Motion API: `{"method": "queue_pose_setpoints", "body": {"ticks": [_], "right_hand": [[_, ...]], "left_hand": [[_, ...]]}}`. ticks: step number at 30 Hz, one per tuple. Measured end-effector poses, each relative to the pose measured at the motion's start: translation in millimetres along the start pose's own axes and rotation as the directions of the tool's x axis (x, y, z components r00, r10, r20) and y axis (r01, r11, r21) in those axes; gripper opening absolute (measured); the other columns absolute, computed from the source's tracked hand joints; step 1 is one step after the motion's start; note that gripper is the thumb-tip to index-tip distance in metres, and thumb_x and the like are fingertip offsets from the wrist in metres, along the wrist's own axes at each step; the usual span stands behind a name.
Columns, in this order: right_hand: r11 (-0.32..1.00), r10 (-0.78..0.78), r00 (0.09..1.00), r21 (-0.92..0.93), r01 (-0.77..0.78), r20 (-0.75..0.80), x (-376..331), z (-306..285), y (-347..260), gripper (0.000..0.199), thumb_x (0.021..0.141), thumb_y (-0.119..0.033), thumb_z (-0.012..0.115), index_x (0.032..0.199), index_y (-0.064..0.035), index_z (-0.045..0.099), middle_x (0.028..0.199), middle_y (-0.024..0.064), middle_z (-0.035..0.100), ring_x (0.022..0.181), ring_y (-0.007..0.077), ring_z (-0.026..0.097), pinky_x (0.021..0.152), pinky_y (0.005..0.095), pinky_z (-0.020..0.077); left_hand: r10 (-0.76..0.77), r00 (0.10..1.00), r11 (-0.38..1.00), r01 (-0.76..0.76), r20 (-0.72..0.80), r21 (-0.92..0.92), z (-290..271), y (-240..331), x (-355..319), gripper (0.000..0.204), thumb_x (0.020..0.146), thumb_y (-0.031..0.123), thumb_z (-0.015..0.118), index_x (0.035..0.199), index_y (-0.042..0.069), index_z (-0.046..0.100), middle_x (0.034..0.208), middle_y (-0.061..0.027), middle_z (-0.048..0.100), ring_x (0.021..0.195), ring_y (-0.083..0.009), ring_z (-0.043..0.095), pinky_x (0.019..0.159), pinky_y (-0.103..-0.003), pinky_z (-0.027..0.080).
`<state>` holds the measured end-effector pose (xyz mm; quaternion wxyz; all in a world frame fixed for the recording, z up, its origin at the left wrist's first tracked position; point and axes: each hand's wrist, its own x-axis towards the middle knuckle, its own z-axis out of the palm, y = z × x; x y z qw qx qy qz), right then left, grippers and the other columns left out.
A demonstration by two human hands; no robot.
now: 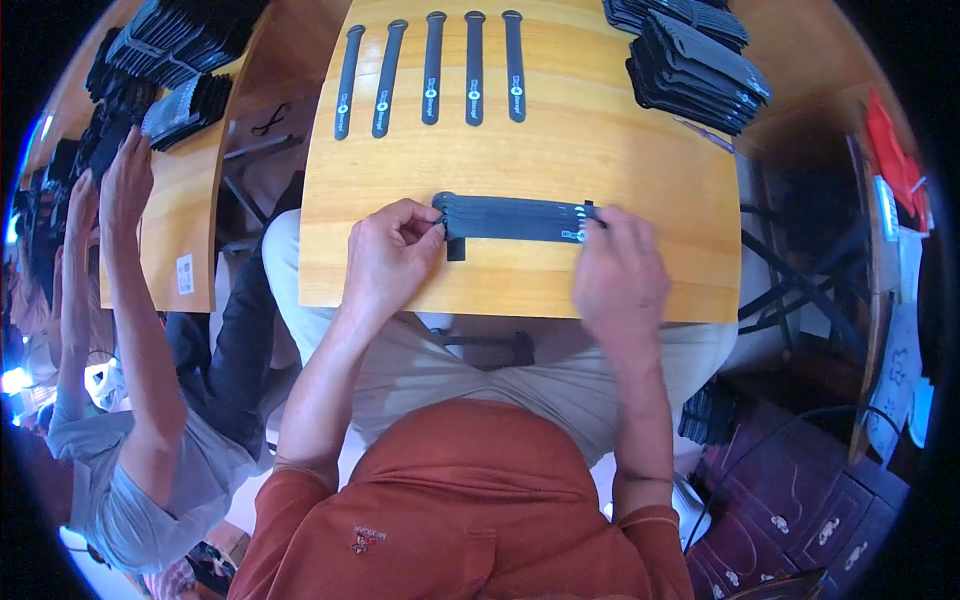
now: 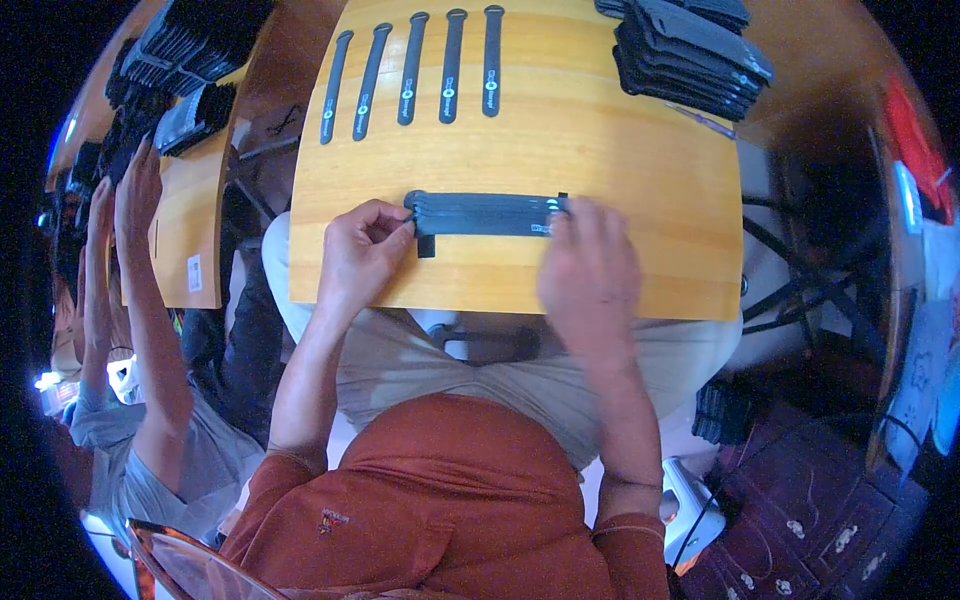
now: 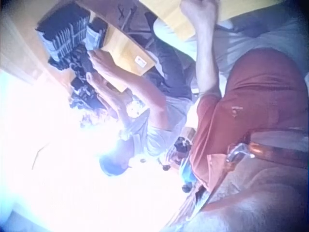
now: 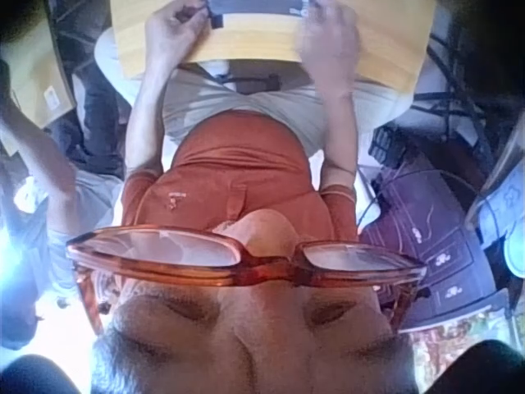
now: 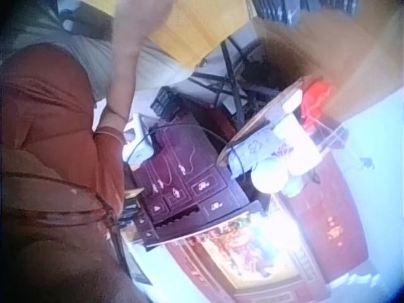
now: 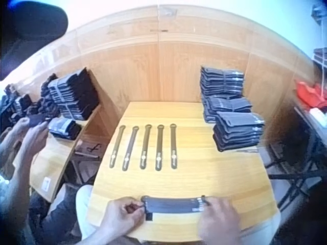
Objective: The recorder aligns, stacks, and marks black textile straps at a workshop desk.
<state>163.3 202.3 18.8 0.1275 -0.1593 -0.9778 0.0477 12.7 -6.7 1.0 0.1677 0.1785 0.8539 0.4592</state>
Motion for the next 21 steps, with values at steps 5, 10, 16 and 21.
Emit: {"method": "queue_pose_setpoints", "body": {"ticks": [5, 10, 16, 21], "right_hand": [[0.924, -0.329, 0.944, 0.199, 0.326, -0.022, 8, 25, -74, 0.051, 0.098, -0.032, 0.062, 0.137, 0.0003, 0.060, 0.148, 0.0163, 0.056, 0.145, 0.0353, 0.043, 0.124, 0.0516, 0.0275], [0.933, -0.259, 0.965, 0.270, 0.238, 0.044, -5, 42, -56, 0.059, 0.098, -0.039, 0.063, 0.142, -0.0006, 0.057, 0.155, 0.0144, 0.050, 0.149, 0.0323, 0.039, 0.125, 0.0511, 0.0250], [0.988, -0.061, 0.990, 0.149, 0.042, 0.128, -27, 18, 12, 0.060, 0.095, -0.032, 0.070, 0.144, -0.0011, 0.056, 0.157, 0.0154, 0.048, 0.150, 0.0343, 0.037, 0.123, 0.0518, 0.0295], [0.984, -0.083, 0.992, 0.166, 0.066, 0.098, -26, 18, 13, 0.059, 0.094, -0.031, 0.070, 0.143, -0.0009, 0.056, 0.155, 0.0157, 0.050, 0.149, 0.0356, 0.039, 0.122, 0.0522, 0.0306]], "left_hand": [[-0.024, 1.000, 0.999, 0.024, 0.008, -0.046, 4, -8, 2, 0.013, 0.087, 0.004, 0.075, 0.097, -0.004, 0.074, 0.075, -0.0104, 0.073, 0.063, -0.0135, 0.068, 0.063, -0.029, 0.054], [0.012, 1.000, 0.999, -0.013, -0.019, -0.034, 3, -9, 0, 0.012, 0.087, 0.004, 0.075, 0.097, -0.003, 0.074, 0.074, -0.0103, 0.073, 0.063, -0.0147, 0.067, 0.063, -0.030, 0.054], [0.008, 1.000, 1.000, -0.008, 0.001, 0.007, 0, 0, -1, 0.013, 0.087, 0.004, 0.074, 0.098, -0.003, 0.074, 0.077, -0.0125, 0.073, 0.066, -0.0173, 0.070, 0.066, -0.031, 0.055], [0.327, 0.944, 0.922, -0.309, -0.043, 0.234, -2, -4, -8, 0.014, 0.088, 0.007, 0.075, 0.101, 0.004, 0.077, 0.089, -0.0095, 0.071, 0.066, -0.0261, 0.068, 0.065, -0.037, 0.057]]}}
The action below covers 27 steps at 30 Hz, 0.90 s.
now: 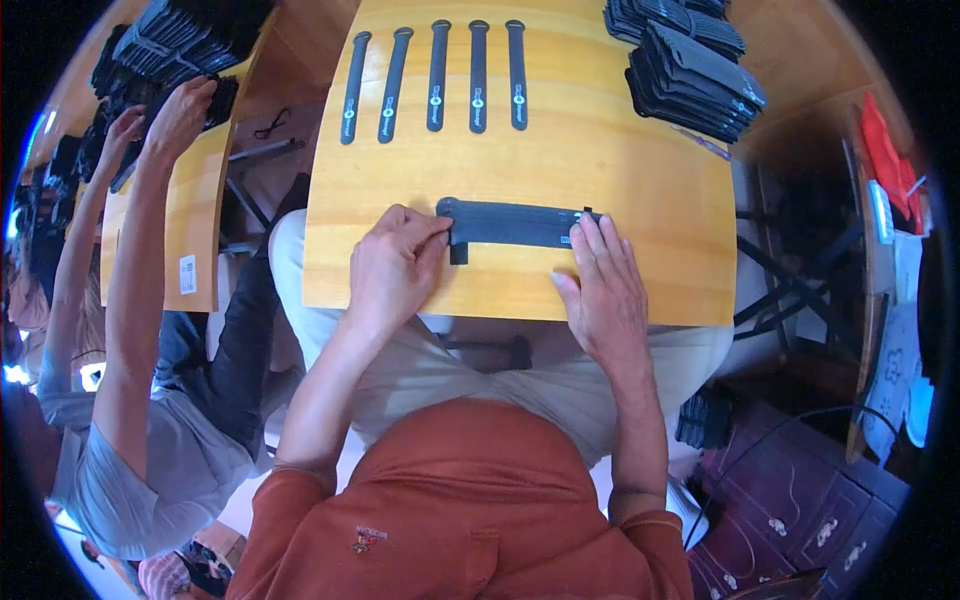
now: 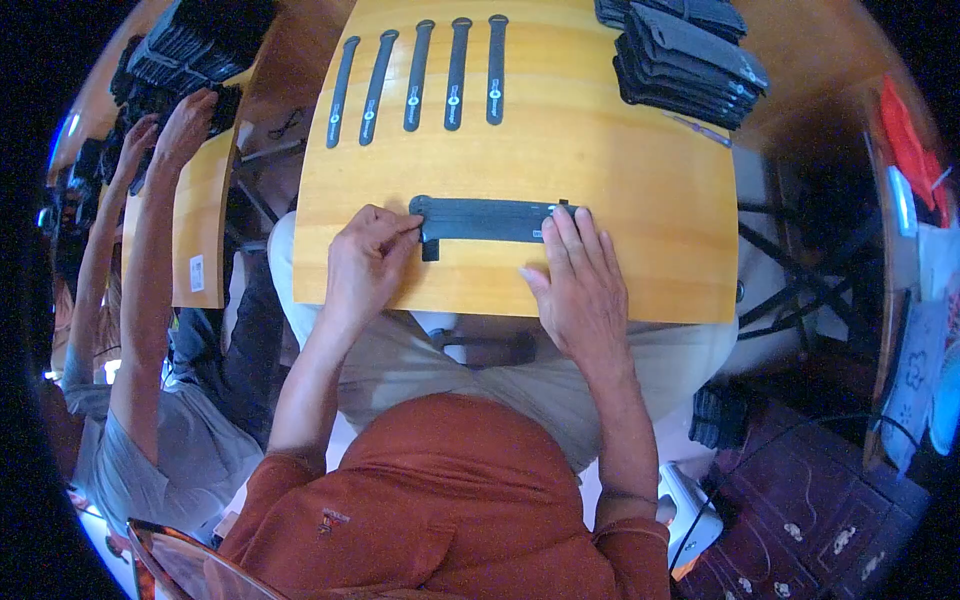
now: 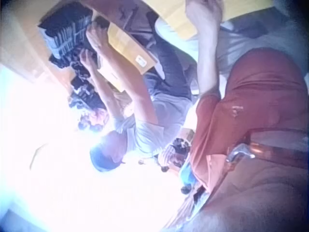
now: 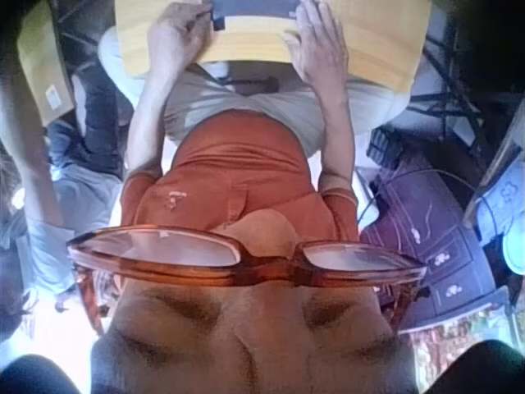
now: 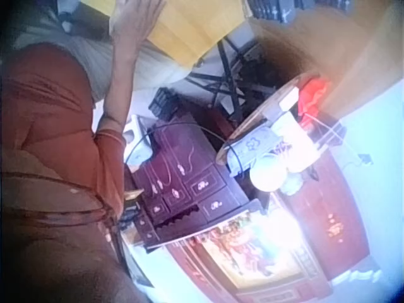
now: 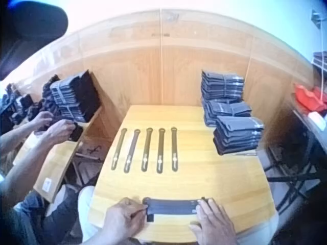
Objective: The recorder aligns, stacks, and marks black textile straps at a workshop desk.
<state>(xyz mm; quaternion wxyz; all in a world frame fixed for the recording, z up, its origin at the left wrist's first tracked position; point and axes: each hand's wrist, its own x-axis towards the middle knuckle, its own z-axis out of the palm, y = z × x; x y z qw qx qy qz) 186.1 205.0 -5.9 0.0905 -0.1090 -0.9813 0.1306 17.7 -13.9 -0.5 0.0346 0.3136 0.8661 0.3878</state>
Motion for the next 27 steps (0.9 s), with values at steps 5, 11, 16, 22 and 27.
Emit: {"method": "queue_pose_setpoints", "body": {"ticks": [5, 11, 16, 22, 27], "right_hand": [[1.000, -0.021, 1.000, -0.019, 0.021, -0.007, 2, -5, -1, 0.059, 0.093, -0.030, 0.072, 0.142, -0.0003, 0.057, 0.152, 0.0159, 0.053, 0.146, 0.0358, 0.042, 0.121, 0.0520, 0.0324], [0.993, -0.100, 0.991, -0.074, 0.093, -0.085, 26, -18, -2, 0.042, 0.088, -0.026, 0.075, 0.121, -0.0002, 0.069, 0.132, 0.0131, 0.065, 0.127, 0.0327, 0.057, 0.109, 0.0483, 0.0430], [0.999, -0.010, 1.000, 0.052, 0.010, 0.009, 94, -23, -9, 0.024, 0.090, -0.020, 0.072, 0.106, -0.0030, 0.072, 0.112, 0.0113, 0.068, 0.105, 0.0310, 0.063, 0.099, 0.0423, 0.0491], [0.980, -0.195, 0.935, -0.017, 0.199, -0.298, 163, 22, 2, 0.025, 0.094, -0.022, 0.068, 0.111, -0.0058, 0.075, 0.128, 0.0075, 0.070, 0.117, 0.0288, 0.061, 0.105, 0.0415, 0.0478], [0.995, -0.104, 0.988, -0.014, 0.103, -0.117, 163, 24, 6, 0.026, 0.098, -0.021, 0.062, 0.114, -0.0044, 0.075, 0.130, 0.0089, 0.070, 0.119, 0.0273, 0.061, 0.107, 0.0412, 0.0473]], "left_hand": [[0.119, 0.990, 0.955, -0.136, 0.077, 0.263, -8, 9, -9, 0.023, 0.088, 0.011, 0.075, 0.110, 0.008, 0.077, 0.110, -0.0061, 0.068, 0.083, -0.0256, 0.068, 0.067, -0.039, 0.058], [0.333, 0.933, 0.853, -0.360, 0.138, 0.377, -13, 0, -19, 0.042, 0.089, 0.017, 0.074, 0.128, 0.005, 0.069, 0.129, -0.0079, 0.064, 0.118, -0.0271, 0.060, 0.091, -0.040, 0.052], [0.363, 0.911, 0.840, -0.411, 0.197, 0.355, -17, -7, -21, 0.050, 0.089, 0.021, 0.073, 0.135, 0.002, 0.063, 0.138, -0.0105, 0.059, 0.127, -0.0286, 0.055, 0.108, -0.045, 0.040], [0.381, 0.906, 0.845, -0.422, 0.184, 0.329, -16, -8, -20, 0.049, 0.089, 0.021, 0.073, 0.133, 0.001, 0.064, 0.140, -0.0109, 0.059, 0.128, -0.0281, 0.055, 0.107, -0.044, 0.041], [0.383, 0.908, 0.853, -0.419, 0.172, 0.311, -18, -7, -20, 0.046, 0.090, 0.021, 0.073, 0.130, -0.001, 0.066, 0.139, -0.0109, 0.061, 0.127, -0.0281, 0.057, 0.106, -0.044, 0.042]]}}
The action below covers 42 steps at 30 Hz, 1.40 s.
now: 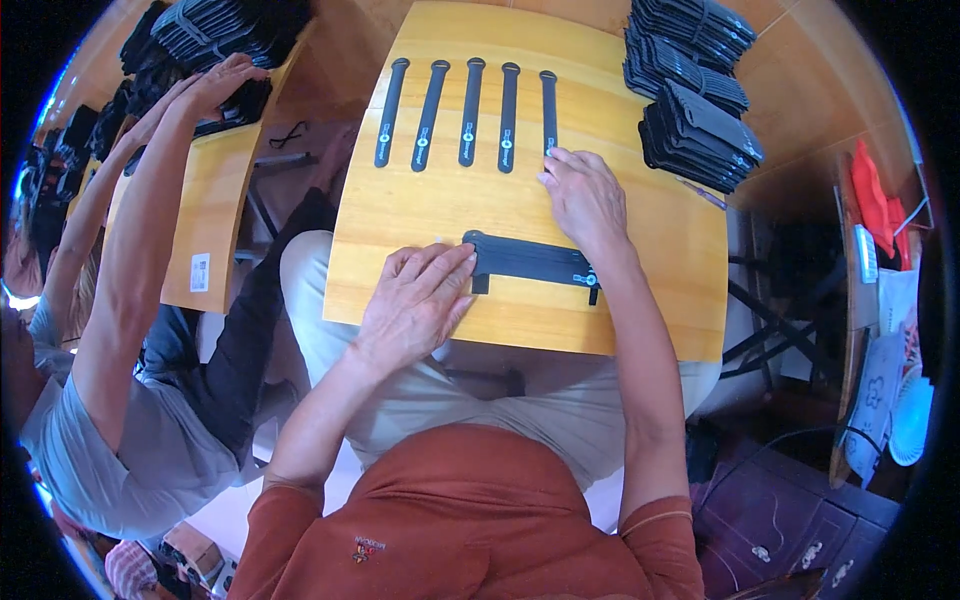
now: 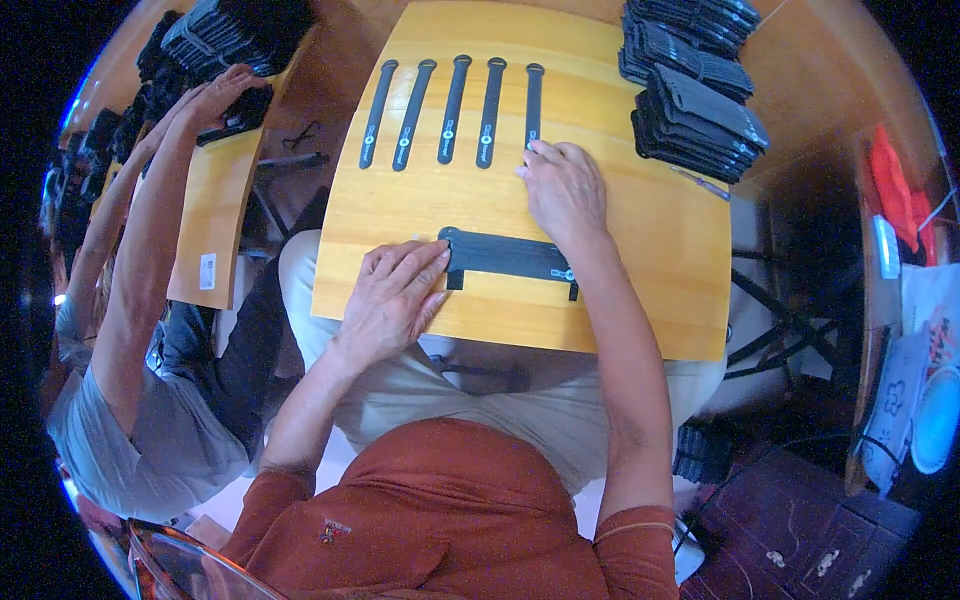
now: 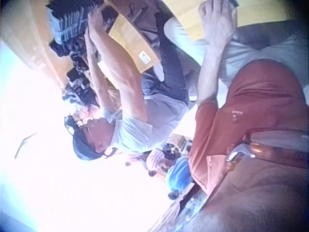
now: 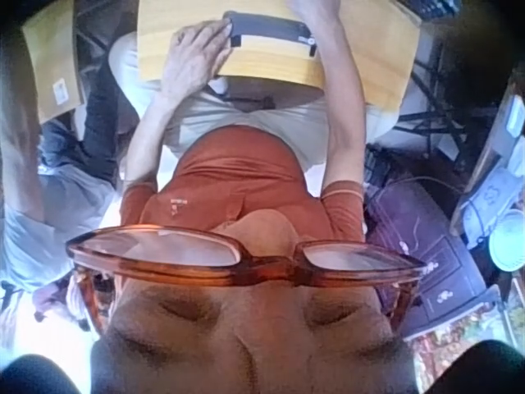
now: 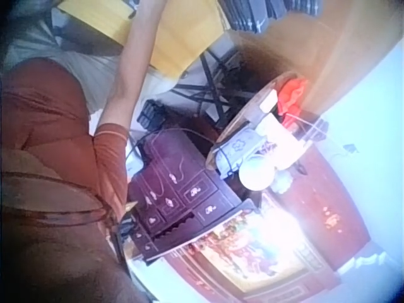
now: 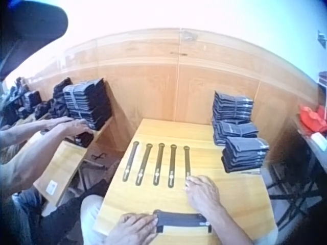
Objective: The recorder aligns, stacks, and marks black textile straps at a workshop desk.
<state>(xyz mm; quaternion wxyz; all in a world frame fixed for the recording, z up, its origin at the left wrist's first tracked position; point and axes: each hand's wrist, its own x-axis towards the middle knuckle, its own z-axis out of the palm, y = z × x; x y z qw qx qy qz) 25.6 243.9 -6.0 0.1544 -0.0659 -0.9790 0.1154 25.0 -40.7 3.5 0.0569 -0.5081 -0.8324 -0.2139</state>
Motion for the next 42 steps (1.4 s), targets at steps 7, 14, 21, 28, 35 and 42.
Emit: {"method": "queue_pose_setpoints", "body": {"ticks": [7, 14, 21, 28, 35, 42], "right_hand": [[0.990, -0.098, 0.992, -0.106, 0.090, -0.074, -24, -4, 25, 0.017, 0.098, -0.016, 0.060, 0.102, -0.0043, 0.073, 0.118, 0.0104, 0.073, 0.108, 0.0273, 0.066, 0.088, 0.0407, 0.0567], [0.993, -0.002, 0.908, -0.111, -0.049, -0.420, -112, -92, -28, 0.005, 0.093, -0.008, 0.066, 0.097, -0.0061, 0.066, 0.082, 0.0147, 0.068, 0.076, 0.0334, 0.069, 0.067, 0.0420, 0.0563], [0.863, -0.158, 0.949, 0.429, 0.267, -0.272, -190, -133, -88, 0.019, 0.087, -0.008, 0.077, 0.103, -0.0057, 0.067, 0.097, 0.0145, 0.072, 0.087, 0.0332, 0.074, 0.076, 0.0410, 0.0615], [0.801, -0.013, 0.975, 0.581, 0.143, -0.221, -188, -108, -66, 0.022, 0.083, 0.005, 0.075, 0.101, -0.0041, 0.066, 0.092, 0.0151, 0.072, 0.084, 0.0313, 0.074, 0.072, 0.0394, 0.0593], [0.776, 0.123, 0.984, 0.631, -0.015, -0.128, -185, -89, -41, 0.015, 0.082, 0.007, 0.073, 0.094, -0.0015, 0.068, 0.087, 0.0138, 0.072, 0.076, 0.0284, 0.071, 0.070, 0.0353, 0.0560], [0.746, 0.258, 0.965, 0.644, -0.170, -0.044, -175, -77, -23, 0.008, 0.089, 0.004, 0.069, 0.096, 0.0013, 0.069, 0.089, 0.0143, 0.070, 0.079, 0.0244, 0.069, 0.071, 0.0327, 0.0547]], "left_hand": [[-0.016, 1.000, 0.998, 0.016, -0.010, -0.061, 1, -2, 0, 0.045, 0.090, 0.022, 0.074, 0.128, -0.001, 0.066, 0.138, -0.0119, 0.063, 0.127, -0.0295, 0.058, 0.108, -0.044, 0.041], [-0.222, 0.967, 0.853, 0.129, -0.126, -0.506, -3, 11, -15, 0.046, 0.088, 0.015, 0.079, 0.130, -0.002, 0.066, 0.128, -0.0156, 0.069, 0.105, -0.0264, 0.069, 0.092, -0.038, 0.056], [-0.410, 0.804, -0.405, 0.263, 0.431, -0.875, -24, 45, -11, 0.033, 0.105, 0.020, 0.063, 0.131, 0.000, 0.063, 0.110, -0.0189, 0.073, 0.085, -0.0146, 0.073, 0.074, -0.027, 0.061], [-0.535, 0.793, -0.346, 0.110, 0.292, -0.932, -17, 24, -13, 0.010, 0.101, 0.012, 0.065, 0.106, 0.004, 0.067, 0.086, -0.0097, 0.072, 0.071, -0.0162, 0.069, 0.063, -0.031, 0.059], [-0.599, 0.759, -0.166, 0.192, 0.254, -0.967, -9, 21, -12, 0.015, 0.097, 0.004, 0.070, 0.112, 0.000, 0.066, 0.091, -0.0066, 0.071, 0.076, -0.0108, 0.068, 0.068, -0.026, 0.059], [-0.581, 0.767, -0.050, 0.301, 0.273, -0.952, -1, 16, -11, 0.015, 0.099, 0.010, 0.070, 0.111, 0.000, 0.068, 0.089, -0.0048, 0.072, 0.076, -0.0115, 0.068, 0.070, -0.027, 0.059]]}}
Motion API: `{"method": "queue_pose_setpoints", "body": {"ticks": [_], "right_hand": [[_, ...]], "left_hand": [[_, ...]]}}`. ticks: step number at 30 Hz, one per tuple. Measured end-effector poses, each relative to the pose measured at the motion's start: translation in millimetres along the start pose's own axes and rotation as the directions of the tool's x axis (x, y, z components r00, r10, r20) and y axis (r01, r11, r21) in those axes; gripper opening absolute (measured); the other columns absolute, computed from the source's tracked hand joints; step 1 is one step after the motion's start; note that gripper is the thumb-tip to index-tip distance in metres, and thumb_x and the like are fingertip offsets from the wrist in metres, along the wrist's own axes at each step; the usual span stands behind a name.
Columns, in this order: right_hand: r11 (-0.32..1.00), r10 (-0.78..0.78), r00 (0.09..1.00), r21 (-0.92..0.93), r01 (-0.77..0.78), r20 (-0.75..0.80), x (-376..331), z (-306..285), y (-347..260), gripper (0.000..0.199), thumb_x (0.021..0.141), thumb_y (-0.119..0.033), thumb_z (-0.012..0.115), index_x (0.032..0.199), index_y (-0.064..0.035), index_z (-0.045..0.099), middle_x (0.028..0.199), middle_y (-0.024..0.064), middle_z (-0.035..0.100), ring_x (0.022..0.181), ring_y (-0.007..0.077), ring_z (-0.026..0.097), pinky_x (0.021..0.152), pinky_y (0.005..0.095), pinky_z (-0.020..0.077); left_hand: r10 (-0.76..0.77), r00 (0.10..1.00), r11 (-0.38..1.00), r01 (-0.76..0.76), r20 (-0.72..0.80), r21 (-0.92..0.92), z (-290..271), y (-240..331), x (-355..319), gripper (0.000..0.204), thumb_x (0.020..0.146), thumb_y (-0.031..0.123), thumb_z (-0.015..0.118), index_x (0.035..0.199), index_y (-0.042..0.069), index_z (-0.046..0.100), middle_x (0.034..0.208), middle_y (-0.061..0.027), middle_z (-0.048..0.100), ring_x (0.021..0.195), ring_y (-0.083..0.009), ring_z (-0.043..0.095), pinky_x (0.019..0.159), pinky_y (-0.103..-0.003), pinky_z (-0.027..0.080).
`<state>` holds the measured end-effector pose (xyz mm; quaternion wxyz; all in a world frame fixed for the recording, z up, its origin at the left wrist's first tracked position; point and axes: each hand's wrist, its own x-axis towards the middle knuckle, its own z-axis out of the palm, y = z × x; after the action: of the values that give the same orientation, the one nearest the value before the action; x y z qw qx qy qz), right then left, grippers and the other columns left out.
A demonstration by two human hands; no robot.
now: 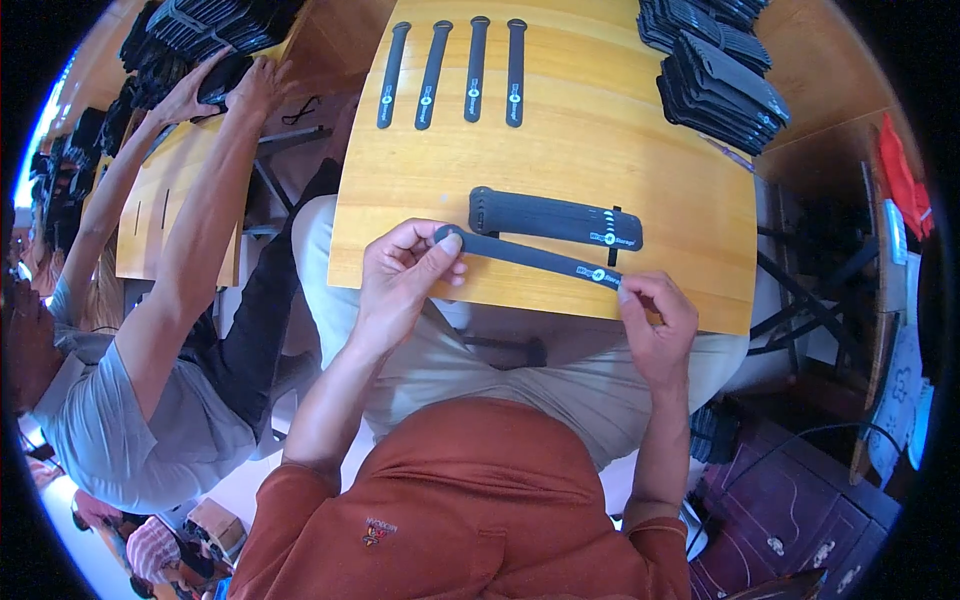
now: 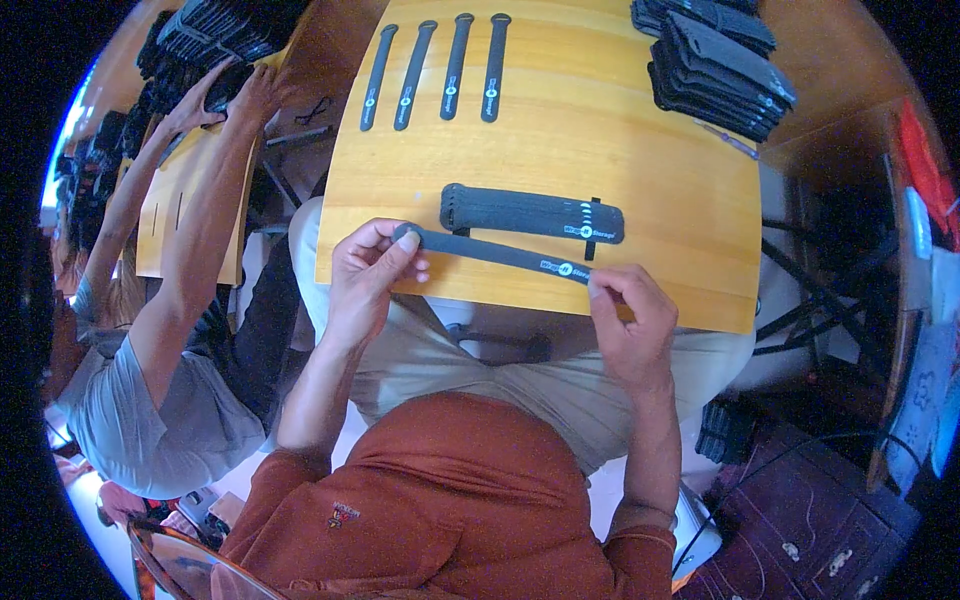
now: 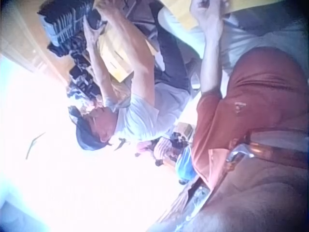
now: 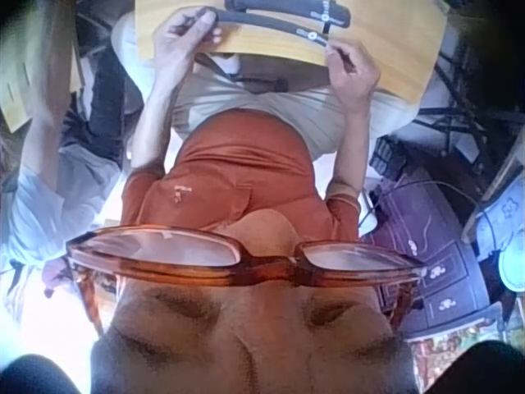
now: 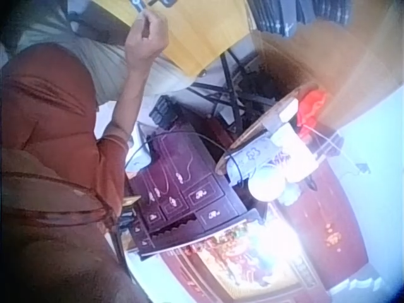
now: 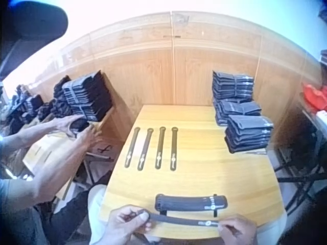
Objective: The recorder aligns, stacks, and marks black textile straps at a workshop desk.
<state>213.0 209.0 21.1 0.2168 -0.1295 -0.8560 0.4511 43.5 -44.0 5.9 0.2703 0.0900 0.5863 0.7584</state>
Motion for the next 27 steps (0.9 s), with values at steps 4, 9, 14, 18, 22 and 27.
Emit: {"method": "queue_pose_setpoints", "body": {"ticks": [4, 9, 14, 18, 22, 27], "right_hand": [[0.995, 0.100, 0.995, 0.017, -0.099, -0.024, 6, 1, 9, 0.006, 0.091, 0.002, 0.068, 0.098, 0.0017, 0.069, 0.091, 0.0111, 0.069, 0.077, 0.0178, 0.066, 0.069, 0.0295, 0.0528], [0.988, 0.150, 0.988, 0.027, -0.150, -0.028, 14, 0, 17, 0.008, 0.092, 0.001, 0.069, 0.100, 0.0014, 0.070, 0.090, 0.0082, 0.069, 0.076, 0.0133, 0.064, 0.068, 0.0267, 0.0517], [0.966, 0.248, 0.966, 0.086, -0.242, -0.070, 17, 2, 29, 0.010, 0.093, 0.000, 0.069, 0.102, 0.0012, 0.071, 0.089, 0.0063, 0.069, 0.077, 0.0109, 0.064, 0.067, 0.0258, 0.0515], [0.972, 0.230, 0.969, 0.069, -0.224, -0.091, 18, 2, 35, 0.010, 0.093, 0.000, 0.069, 0.102, 0.0018, 0.071, 0.088, 0.0066, 0.069, 0.077, 0.0111, 0.064, 0.067, 0.0254, 0.0515], [0.977, 0.211, 0.973, 0.050, -0.207, -0.092, 21, 1, 38, 0.010, 0.093, 0.000, 0.070, 0.102, 0.0022, 0.071, 0.089, 0.0074, 0.069, 0.077, 0.0116, 0.064, 0.068, 0.0253, 0.0515], [0.976, 0.218, 0.973, 0.034, -0.216, -0.074, 22, 1, 44, 0.010, 0.093, 0.000, 0.070, 0.103, 0.0021, 0.072, 0.090, 0.0075, 0.070, 0.079, 0.0115, 0.065, 0.068, 0.0248, 0.0520]], "left_hand": [[-0.016, 1.000, 0.991, 0.017, -0.005, 0.132, -1, -6, 5, 0.014, 0.100, 0.012, 0.071, 0.106, 0.000, 0.070, 0.087, -0.0037, 0.071, 0.075, -0.0094, 0.067, 0.070, -0.025, 0.057], [-0.043, 0.998, 0.966, 0.051, -0.037, 0.253, 4, -6, 13, 0.013, 0.099, 0.009, 0.071, 0.106, -0.001, 0.072, 0.083, -0.0010, 0.070, 0.070, -0.0050, 0.061, 0.065, -0.021, 0.052], [-0.027, 0.998, 0.959, 0.042, -0.060, 0.280, 8, -6, 22, 0.012, 0.100, 0.007, 0.070, 0.104, -0.003, 0.073, 0.079, 0.0002, 0.068, 0.066, -0.0028, 0.057, 0.060, -0.018, 0.047], [-0.056, 0.997, 0.945, 0.071, -0.057, 0.320, 10, -5, 25, 0.014, 0.101, 0.008, 0.069, 0.104, -0.005, 0.073, 0.077, 0.0004, 0.067, 0.066, -0.0029, 0.056, 0.060, -0.019, 0.048], [-0.094, 0.991, 0.926, 0.122, -0.097, 0.357, 11, -6, 28, 0.014, 0.100, 0.007, 0.069, 0.105, -0.005, 0.074, 0.076, 0.0000, 0.067, 0.064, -0.0034, 0.056, 0.058, -0.020, 0.048], [-0.099, 0.986, 0.885, 0.150, -0.136, 0.440, 15, -5, 30, 0.012, 0.099, 0.005, 0.069, 0.103, -0.005, 0.074, 0.074, -0.0015, 0.069, 0.060, -0.0042, 0.058, 0.055, -0.021, 0.048]]}}
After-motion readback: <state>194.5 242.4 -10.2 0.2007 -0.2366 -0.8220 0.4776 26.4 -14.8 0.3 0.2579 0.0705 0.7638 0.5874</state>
